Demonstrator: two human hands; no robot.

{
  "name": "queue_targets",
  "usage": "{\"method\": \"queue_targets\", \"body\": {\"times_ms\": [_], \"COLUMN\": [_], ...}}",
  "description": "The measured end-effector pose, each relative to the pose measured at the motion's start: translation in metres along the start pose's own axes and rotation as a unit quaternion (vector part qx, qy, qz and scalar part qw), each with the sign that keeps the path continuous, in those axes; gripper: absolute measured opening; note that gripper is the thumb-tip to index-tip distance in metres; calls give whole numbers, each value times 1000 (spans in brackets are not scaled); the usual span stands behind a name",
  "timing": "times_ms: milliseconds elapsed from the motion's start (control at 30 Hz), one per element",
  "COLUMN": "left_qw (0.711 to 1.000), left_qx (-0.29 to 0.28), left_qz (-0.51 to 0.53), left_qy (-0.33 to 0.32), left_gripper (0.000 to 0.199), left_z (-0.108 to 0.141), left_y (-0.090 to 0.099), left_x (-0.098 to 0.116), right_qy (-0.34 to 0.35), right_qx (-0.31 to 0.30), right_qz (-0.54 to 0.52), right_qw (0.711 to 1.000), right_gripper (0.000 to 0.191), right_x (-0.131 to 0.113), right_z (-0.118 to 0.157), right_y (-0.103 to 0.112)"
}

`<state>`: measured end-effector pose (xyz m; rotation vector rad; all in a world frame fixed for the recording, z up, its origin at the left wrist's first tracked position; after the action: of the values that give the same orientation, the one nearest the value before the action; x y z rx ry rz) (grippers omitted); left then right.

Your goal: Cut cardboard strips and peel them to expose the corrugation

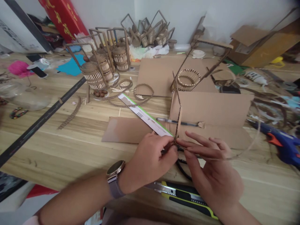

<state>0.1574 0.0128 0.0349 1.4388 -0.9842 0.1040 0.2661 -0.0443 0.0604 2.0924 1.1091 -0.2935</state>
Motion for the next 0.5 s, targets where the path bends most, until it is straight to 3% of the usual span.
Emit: {"method": "queue_targets", "body": {"times_ms": [300,500], "left_qw": [1000,999], "left_qx": [9,26], "left_qz": [-10,-9], "left_qy": [-9,-38], "left_gripper": [27,24], "left_z": [1,2], "left_y": [1,3], "left_x": [1,5], "right_qy": [42,14], "right_qx": [-8,-2], "right_qz": [62,34], "right_qw": [997,999], "right_gripper": [8,8], "right_x": [-12,-5], "right_z": [-8,-4], "right_y": [-4,-2]}}
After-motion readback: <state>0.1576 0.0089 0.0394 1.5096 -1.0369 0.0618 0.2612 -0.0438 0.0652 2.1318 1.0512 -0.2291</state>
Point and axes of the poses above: each hand's wrist, its own z-axis away from the middle knuckle, its own y-axis out of the back of the hand, x = y × z, the point moved 10 cm from there along -z, towards the middle knuckle, and after that the axes turned 15 degrees about -z, right-handed, at the moved point
